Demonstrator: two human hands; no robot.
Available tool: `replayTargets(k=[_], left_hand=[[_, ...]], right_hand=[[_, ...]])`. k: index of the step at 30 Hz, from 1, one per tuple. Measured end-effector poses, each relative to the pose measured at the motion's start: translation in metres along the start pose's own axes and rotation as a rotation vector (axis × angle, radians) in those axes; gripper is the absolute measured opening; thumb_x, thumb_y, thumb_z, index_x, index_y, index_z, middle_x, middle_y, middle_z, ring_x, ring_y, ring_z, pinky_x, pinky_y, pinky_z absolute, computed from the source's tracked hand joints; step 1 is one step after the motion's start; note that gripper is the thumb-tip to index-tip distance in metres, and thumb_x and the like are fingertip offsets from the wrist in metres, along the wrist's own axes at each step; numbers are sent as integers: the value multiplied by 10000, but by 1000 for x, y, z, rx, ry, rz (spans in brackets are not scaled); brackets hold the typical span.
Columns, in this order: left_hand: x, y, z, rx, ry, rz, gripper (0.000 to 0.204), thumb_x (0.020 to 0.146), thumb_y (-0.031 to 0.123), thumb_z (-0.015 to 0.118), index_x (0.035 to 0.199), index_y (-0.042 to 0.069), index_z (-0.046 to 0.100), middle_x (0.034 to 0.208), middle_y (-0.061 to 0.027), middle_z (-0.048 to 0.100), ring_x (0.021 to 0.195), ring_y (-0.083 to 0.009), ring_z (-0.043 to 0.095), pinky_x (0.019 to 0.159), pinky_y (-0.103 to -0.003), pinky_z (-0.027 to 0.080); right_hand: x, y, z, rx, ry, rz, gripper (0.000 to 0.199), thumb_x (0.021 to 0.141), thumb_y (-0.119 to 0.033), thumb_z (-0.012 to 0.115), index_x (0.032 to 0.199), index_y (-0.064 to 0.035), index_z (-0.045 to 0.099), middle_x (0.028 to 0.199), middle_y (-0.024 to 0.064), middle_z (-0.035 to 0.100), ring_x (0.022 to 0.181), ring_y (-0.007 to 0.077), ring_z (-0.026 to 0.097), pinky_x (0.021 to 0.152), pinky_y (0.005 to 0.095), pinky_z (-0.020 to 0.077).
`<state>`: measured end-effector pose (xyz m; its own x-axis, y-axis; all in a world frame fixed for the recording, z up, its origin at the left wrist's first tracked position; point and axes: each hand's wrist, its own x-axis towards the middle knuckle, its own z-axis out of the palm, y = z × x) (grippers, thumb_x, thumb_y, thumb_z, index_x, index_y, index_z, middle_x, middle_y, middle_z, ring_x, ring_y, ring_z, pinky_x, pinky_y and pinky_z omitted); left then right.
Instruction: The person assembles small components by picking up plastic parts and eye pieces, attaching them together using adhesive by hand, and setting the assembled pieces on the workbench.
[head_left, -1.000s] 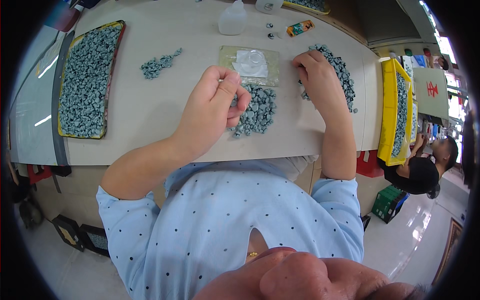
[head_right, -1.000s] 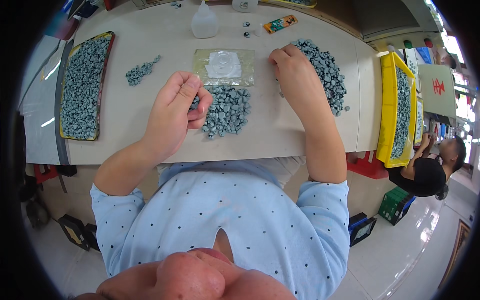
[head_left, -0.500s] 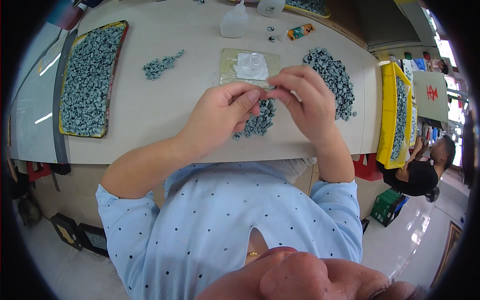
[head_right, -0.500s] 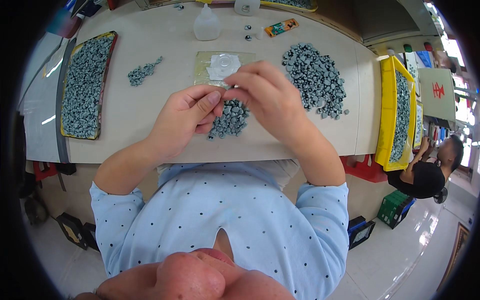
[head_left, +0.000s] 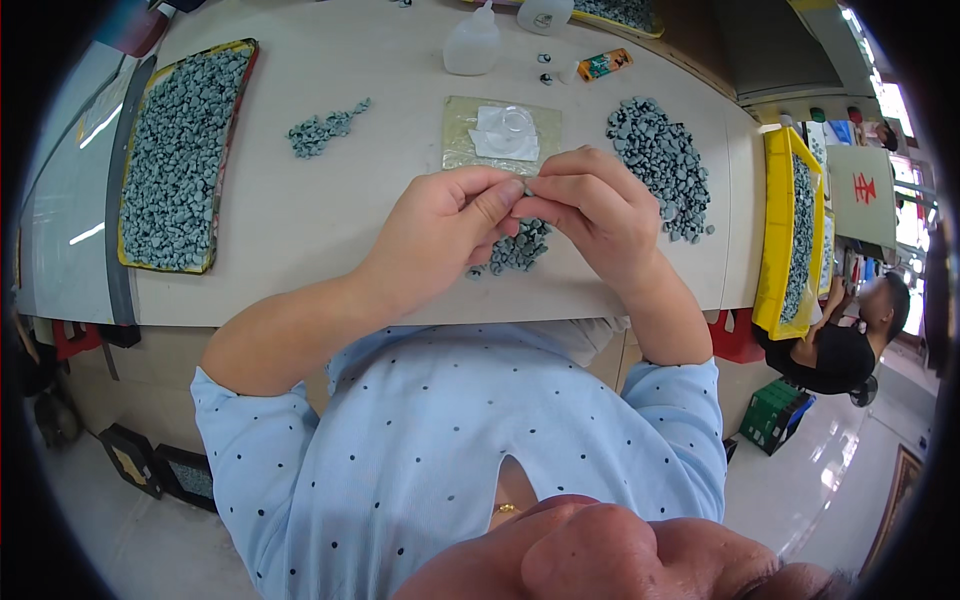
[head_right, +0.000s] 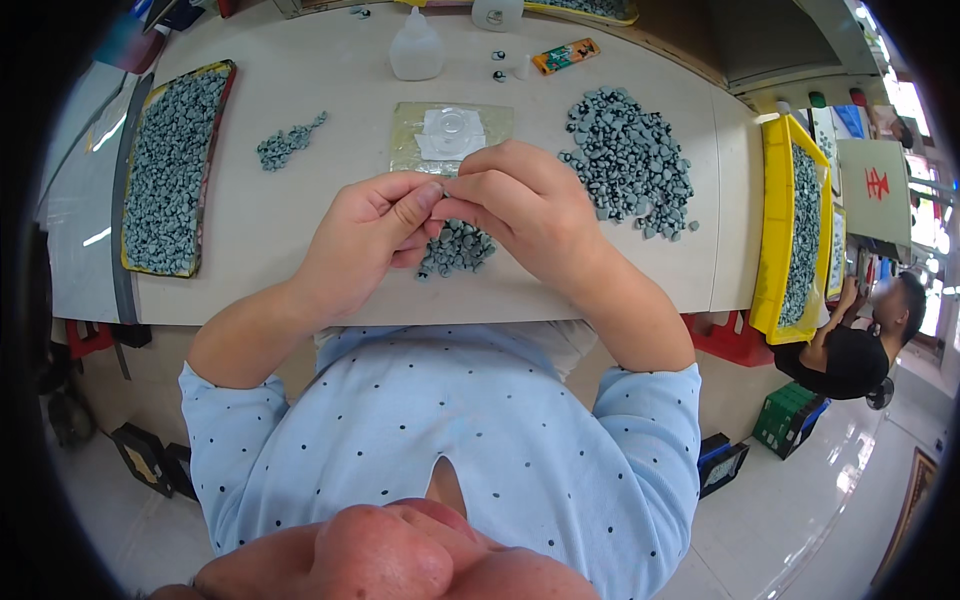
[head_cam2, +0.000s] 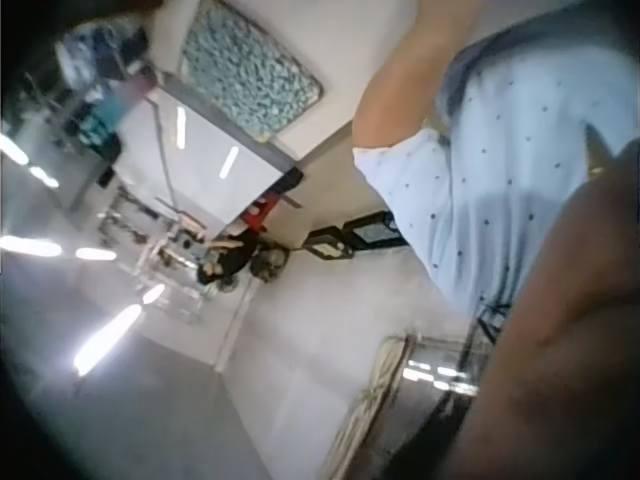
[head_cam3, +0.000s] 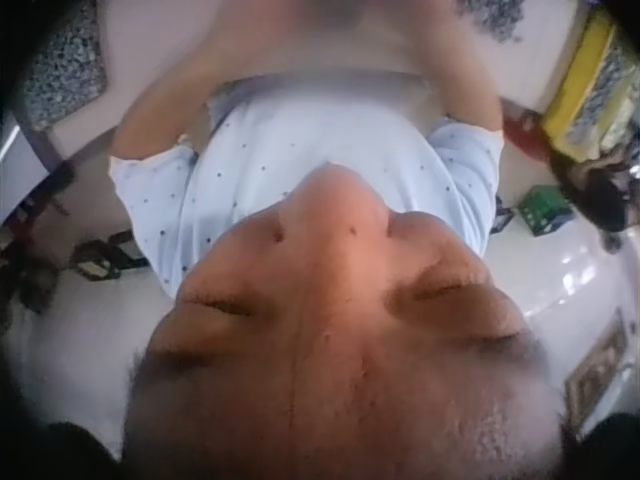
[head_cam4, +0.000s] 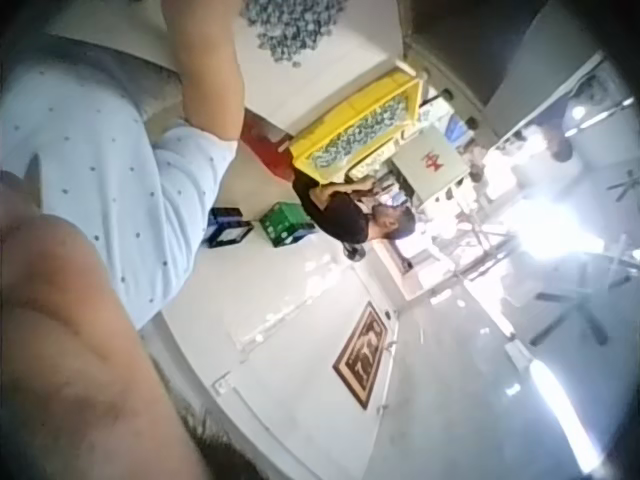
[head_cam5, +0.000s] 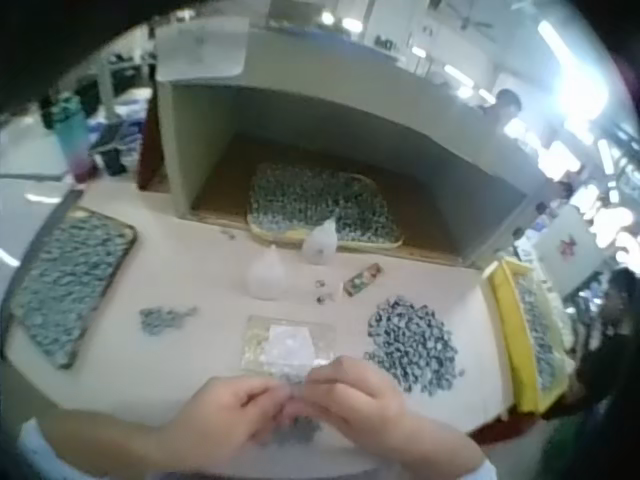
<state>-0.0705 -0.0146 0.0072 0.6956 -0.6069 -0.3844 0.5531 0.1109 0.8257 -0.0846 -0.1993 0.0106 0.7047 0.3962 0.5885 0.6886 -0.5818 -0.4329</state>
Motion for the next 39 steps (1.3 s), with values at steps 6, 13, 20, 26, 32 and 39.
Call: replayTargets(k=[6,13,20,26,32,39], left_hand=[[1,2,-3,-44,35,43,205,948,186,468,991,14,572,752,18,487,557,-37,349,478,-183,290],[1,1,-1,6,63,52,195,941,167,477,1009,19,582,754,15,472,558,-38,345,482,-180,288],[1,2,-2,-120,103,119,216,939,127,452,1087,-12,525,786,0,477,566,-40,334,492,-179,295],[1,1,-5,-139,92,128,202,921,124,490,1077,-1,459,818,-43,531,556,-41,332,488,-181,305],[-1,3,-6,-60,103,183,203,892,113,550,1049,5,482,863,-73,587,552,-44,357,486,-181,309],[0,3,-5,-46,133,181,207,885,107,562,1054,0,507,879,-72,584,558,-46,363,492,-178,316]], right_hand=[[2,2,5,-1,17,-34,226,639,36,729,844,20,633,835,100,621,677,203,605,550,267,491],[0,8,2,-72,15,-109,238,626,60,720,845,9,641,796,98,617,634,196,592,529,259,482],[6,29,5,-303,121,-58,217,643,28,716,838,-47,658,764,33,601,614,154,567,508,257,456],[6,32,8,-418,38,-133,260,628,-23,716,878,-61,660,768,16,592,623,163,553,523,275,441],[7,33,10,-435,-2,-153,283,614,-33,711,890,-62,656,768,10,584,630,165,552,529,279,444],[8,29,11,-369,-5,-132,251,639,0,702,880,-53,656,772,21,585,644,169,559,535,278,450]])
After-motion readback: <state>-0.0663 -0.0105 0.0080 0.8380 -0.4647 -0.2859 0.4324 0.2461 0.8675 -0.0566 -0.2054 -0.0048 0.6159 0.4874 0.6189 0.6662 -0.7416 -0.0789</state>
